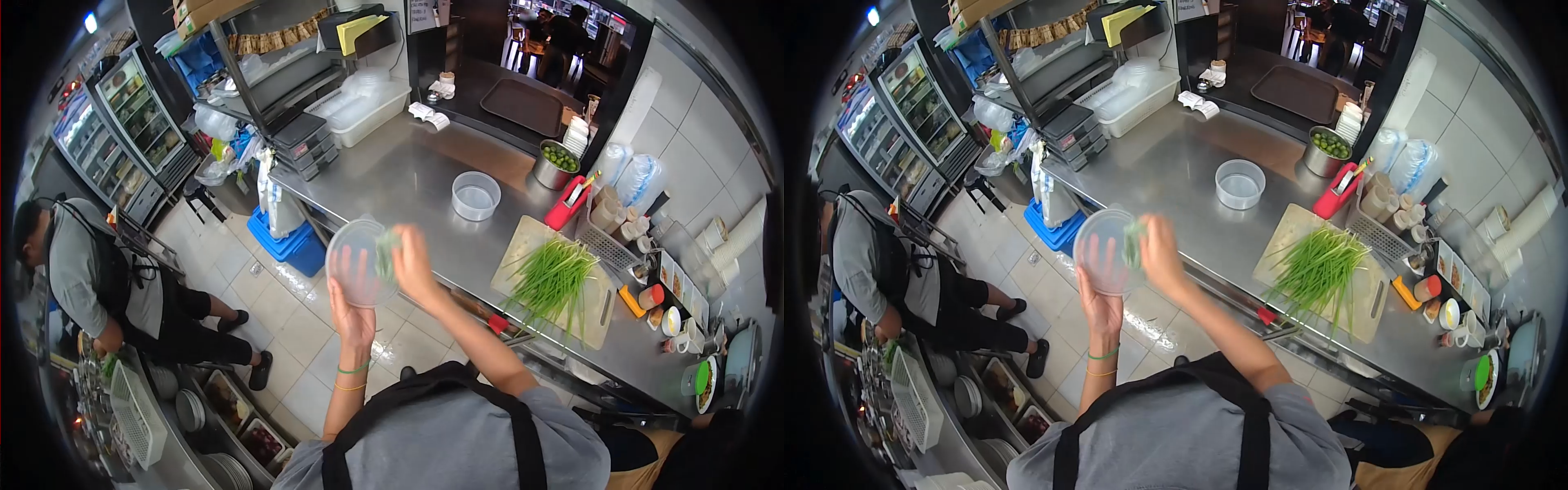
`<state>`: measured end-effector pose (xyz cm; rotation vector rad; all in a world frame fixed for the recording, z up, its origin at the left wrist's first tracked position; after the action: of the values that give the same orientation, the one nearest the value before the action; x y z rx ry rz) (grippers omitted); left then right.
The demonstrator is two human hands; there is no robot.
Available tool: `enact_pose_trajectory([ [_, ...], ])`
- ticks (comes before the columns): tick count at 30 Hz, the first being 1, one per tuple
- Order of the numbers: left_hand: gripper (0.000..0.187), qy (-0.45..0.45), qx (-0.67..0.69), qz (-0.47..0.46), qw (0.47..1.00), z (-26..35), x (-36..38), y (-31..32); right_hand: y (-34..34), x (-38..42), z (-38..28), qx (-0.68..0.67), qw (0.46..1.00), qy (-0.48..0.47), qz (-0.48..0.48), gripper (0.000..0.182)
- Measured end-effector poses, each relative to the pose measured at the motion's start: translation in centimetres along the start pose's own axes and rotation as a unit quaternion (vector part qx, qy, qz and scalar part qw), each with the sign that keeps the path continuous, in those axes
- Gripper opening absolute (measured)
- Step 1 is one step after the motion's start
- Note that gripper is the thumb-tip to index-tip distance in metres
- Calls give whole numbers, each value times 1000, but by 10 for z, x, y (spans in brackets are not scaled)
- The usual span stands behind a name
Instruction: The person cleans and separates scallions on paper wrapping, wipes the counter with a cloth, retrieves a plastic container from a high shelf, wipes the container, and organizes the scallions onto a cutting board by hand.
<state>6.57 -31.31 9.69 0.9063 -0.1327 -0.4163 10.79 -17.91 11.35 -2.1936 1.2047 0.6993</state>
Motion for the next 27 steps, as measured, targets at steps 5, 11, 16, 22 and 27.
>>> enact_pose_trajectory([
  [5,45,-73,-60,-4,995,-42,6,-26,14,48,-47,3,993,-67,-96,28],
  [11,45,-54,-91,-46,993,-38,22,5,-23,33,23,95,992,73,41,27],
  [16,46,-110,-127,-99,981,-80,16,5,-43,81,-8,83,995,47,-24,29],
  [22,41,-221,-48,-114,967,-89,31,49,-182,69,74,-192,897,314,245,23],
  [27,38,-359,-117,-105,920,-169,82,57,-150,130,55,-603,678,381,178,38],
])
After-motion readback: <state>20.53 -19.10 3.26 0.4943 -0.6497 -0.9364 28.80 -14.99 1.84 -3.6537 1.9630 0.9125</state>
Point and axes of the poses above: each hand's wrist, its own x-axis away from the middle knuckle, its own y-axis out of the palm, z = x × y, the point moved 8 cm from there along -x, towards the middle knuckle, and after that the axes turned 8 degrees about z, right-handed, at the moved point
